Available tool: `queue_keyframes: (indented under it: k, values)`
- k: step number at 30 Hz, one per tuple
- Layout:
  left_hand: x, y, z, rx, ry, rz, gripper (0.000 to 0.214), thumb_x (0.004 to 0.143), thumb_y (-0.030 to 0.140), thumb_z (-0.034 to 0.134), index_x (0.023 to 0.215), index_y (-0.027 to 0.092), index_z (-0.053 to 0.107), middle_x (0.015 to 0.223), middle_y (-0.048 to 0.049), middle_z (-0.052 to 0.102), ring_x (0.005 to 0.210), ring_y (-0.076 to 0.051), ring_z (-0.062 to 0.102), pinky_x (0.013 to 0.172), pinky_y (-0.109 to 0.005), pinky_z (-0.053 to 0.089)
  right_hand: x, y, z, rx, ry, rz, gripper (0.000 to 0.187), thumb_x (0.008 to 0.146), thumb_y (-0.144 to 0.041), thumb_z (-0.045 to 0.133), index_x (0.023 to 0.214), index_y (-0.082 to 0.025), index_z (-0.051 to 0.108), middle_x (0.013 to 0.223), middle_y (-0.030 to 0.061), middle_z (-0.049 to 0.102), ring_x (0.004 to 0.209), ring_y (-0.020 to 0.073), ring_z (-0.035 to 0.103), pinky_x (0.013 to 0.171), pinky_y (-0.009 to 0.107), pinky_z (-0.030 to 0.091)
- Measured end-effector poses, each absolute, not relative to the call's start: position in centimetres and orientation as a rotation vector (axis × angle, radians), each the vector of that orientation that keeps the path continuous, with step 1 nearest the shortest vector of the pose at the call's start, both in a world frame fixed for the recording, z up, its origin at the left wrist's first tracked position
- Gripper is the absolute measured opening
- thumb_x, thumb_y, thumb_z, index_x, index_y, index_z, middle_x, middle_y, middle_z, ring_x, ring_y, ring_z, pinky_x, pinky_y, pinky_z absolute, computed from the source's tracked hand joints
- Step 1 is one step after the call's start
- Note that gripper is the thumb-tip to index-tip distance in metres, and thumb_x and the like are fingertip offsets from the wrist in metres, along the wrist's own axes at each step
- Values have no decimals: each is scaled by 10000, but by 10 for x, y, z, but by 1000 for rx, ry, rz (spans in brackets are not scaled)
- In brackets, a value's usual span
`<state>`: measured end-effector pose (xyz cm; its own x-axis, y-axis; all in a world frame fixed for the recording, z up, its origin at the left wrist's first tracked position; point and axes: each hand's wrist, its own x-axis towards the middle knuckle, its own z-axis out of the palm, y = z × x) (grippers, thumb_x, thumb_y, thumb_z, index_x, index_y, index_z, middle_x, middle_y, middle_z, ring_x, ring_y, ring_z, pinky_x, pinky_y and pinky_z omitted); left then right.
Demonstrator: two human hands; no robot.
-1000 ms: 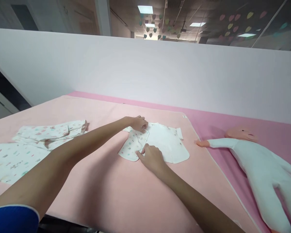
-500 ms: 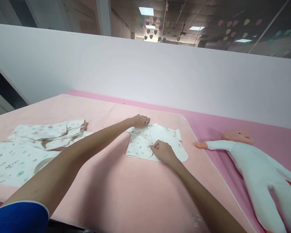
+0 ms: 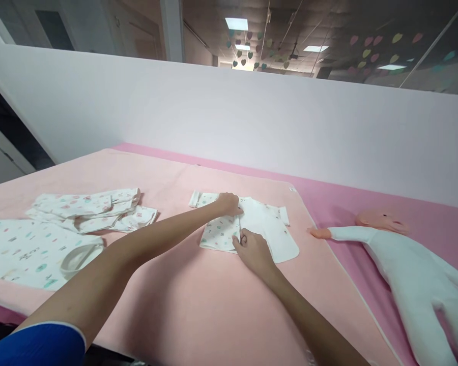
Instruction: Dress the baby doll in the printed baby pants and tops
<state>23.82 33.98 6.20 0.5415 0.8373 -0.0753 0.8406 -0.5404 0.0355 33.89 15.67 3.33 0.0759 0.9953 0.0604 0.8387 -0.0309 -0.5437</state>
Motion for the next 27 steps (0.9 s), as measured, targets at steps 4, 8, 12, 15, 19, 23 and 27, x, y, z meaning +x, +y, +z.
queue_keyframes:
  k: [4, 8, 12, 15, 19, 23, 27]
  values:
    - [240, 344, 66, 2624, 1525, -69, 417, 896, 411, 591, 1120, 114, 780, 1179, -202, 786, 1083, -329, 758, 927, -386, 581, 327, 158, 38, -1761, -1743, 512, 345, 987, -379, 547, 742, -244, 344, 653, -46, 500, 608, 156, 437, 587, 295, 286]
    - [234, 352, 70, 2532, 1570, -88, 453, 956, 426, 511, 1163, 113, 765, 1178, -207, 791, 1098, -323, 762, 912, -380, 589, 304, 170, 45, -1534, -1724, 512, 308, 994, -431, 563, 792, -251, 416, 691, -49, 515, 654, 165, 491, 641, 297, 349]
    - [219, 355, 73, 2491, 1555, -114, 554, 1005, 546, 421, 1130, 131, 766, 1166, -187, 801, 1058, -308, 774, 908, -373, 592, 281, 183, 48, -1451, -1722, 483, 273, 996, -429, 563, 818, -251, 458, 774, -25, 593, 707, 183, 546, 674, 310, 382]
    - [209, 349, 72, 2511, 1504, -108, 628, 966, 681, 463, 1160, 157, 749, 1169, -152, 806, 1057, -302, 773, 899, -359, 596, 272, 187, 44, -1465, -1755, 471, 244, 985, -390, 576, 817, -250, 469, 785, -16, 609, 731, 192, 570, 680, 316, 388]
    - [206, 338, 67, 2604, 1440, -72, 509, 921, 584, 592, 1168, 164, 739, 1218, -163, 789, 1103, -332, 759, 924, -387, 592, 269, 185, 34, -1471, -1853, 419, 179, 984, -334, 584, 856, -243, 498, 871, 11, 647, 829, 207, 608, 725, 325, 419]
    - [207, 337, 65, 2674, 1412, -34, 403, 936, 420, 571, 1162, 132, 741, 1248, -203, 763, 1160, -356, 740, 964, -420, 581, 269, 179, 23, -1471, -2004, 309, 75, 948, -231, 608, 916, -232, 540, 1008, 48, 694, 935, 231, 622, 807, 358, 444]
    - [202, 344, 64, 2661, 1444, 2, 421, 964, 379, 531, 1237, 113, 707, 1276, -210, 752, 1179, -339, 735, 973, -407, 574, 269, 176, 18, -1423, -2062, 274, 51, 965, -177, 578, 949, -225, 569, 1053, 59, 706, 959, 238, 630, 858, 383, 451]
